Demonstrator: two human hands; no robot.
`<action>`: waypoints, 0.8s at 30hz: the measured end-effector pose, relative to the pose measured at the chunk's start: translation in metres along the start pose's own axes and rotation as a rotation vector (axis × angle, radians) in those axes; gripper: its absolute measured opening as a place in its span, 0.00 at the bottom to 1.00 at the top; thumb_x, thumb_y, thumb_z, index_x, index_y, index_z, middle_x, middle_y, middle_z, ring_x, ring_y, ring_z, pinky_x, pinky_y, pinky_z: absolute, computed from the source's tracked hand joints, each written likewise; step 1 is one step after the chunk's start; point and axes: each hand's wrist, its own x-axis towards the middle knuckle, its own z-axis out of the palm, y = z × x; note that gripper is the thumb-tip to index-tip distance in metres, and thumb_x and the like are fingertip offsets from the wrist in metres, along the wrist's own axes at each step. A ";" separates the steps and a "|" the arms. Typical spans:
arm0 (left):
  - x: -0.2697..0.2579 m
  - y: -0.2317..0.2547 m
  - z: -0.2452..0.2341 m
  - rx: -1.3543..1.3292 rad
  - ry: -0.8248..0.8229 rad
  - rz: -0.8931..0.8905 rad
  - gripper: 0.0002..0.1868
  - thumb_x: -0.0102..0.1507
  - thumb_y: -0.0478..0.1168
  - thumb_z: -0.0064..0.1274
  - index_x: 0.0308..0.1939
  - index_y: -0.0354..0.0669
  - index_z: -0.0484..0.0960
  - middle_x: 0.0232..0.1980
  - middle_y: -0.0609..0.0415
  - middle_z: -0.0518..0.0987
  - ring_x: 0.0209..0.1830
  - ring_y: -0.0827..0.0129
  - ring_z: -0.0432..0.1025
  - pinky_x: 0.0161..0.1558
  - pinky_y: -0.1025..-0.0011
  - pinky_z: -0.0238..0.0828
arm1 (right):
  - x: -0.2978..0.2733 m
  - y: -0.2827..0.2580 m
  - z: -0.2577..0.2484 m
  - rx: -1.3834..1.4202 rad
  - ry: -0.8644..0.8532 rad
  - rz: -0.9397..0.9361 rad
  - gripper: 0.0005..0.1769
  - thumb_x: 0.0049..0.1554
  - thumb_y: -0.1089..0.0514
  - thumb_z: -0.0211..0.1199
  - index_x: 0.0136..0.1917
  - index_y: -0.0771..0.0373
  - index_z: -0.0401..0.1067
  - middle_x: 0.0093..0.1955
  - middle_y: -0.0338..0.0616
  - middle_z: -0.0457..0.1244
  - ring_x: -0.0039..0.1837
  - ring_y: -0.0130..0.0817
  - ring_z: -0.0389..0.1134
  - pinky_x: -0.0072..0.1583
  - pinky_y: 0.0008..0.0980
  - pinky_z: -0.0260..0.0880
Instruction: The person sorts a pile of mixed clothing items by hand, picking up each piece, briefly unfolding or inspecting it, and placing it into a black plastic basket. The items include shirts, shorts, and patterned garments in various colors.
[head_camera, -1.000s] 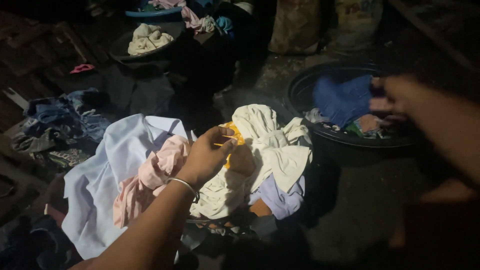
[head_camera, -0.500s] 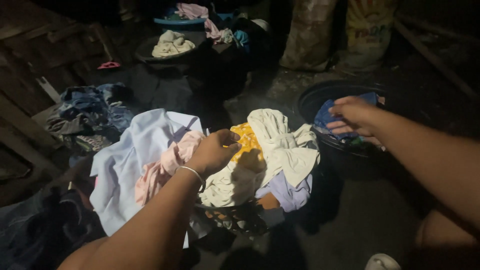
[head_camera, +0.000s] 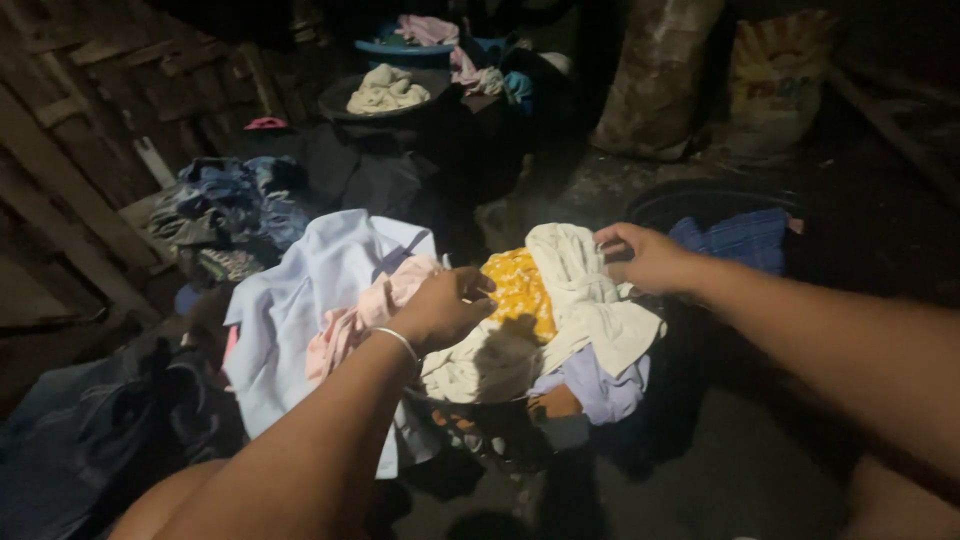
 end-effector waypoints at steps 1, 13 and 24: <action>-0.001 0.000 0.000 -0.016 -0.002 0.003 0.21 0.60 0.43 0.59 0.55 0.41 0.81 0.52 0.49 0.86 0.52 0.62 0.80 0.56 0.67 0.74 | 0.006 0.007 0.012 -0.066 0.037 -0.134 0.38 0.53 0.63 0.69 0.75 0.57 0.61 0.69 0.50 0.63 0.64 0.40 0.67 0.59 0.39 0.71; -0.018 0.045 0.004 -0.364 -0.064 -0.177 0.48 0.53 0.48 0.66 0.74 0.47 0.61 0.68 0.43 0.74 0.58 0.58 0.77 0.47 0.65 0.81 | -0.002 -0.004 0.051 -0.398 0.014 -0.035 0.35 0.57 0.47 0.71 0.70 0.66 0.67 0.63 0.57 0.67 0.59 0.40 0.68 0.58 0.36 0.69; 0.016 0.101 0.026 -0.250 -0.148 -0.132 0.68 0.48 0.51 0.75 0.76 0.31 0.41 0.64 0.31 0.74 0.61 0.50 0.73 0.53 0.71 0.73 | -0.066 -0.143 -0.052 0.659 -0.279 -0.073 0.13 0.59 0.56 0.58 0.58 0.55 0.71 0.56 0.42 0.69 0.57 0.36 0.72 0.57 0.45 0.75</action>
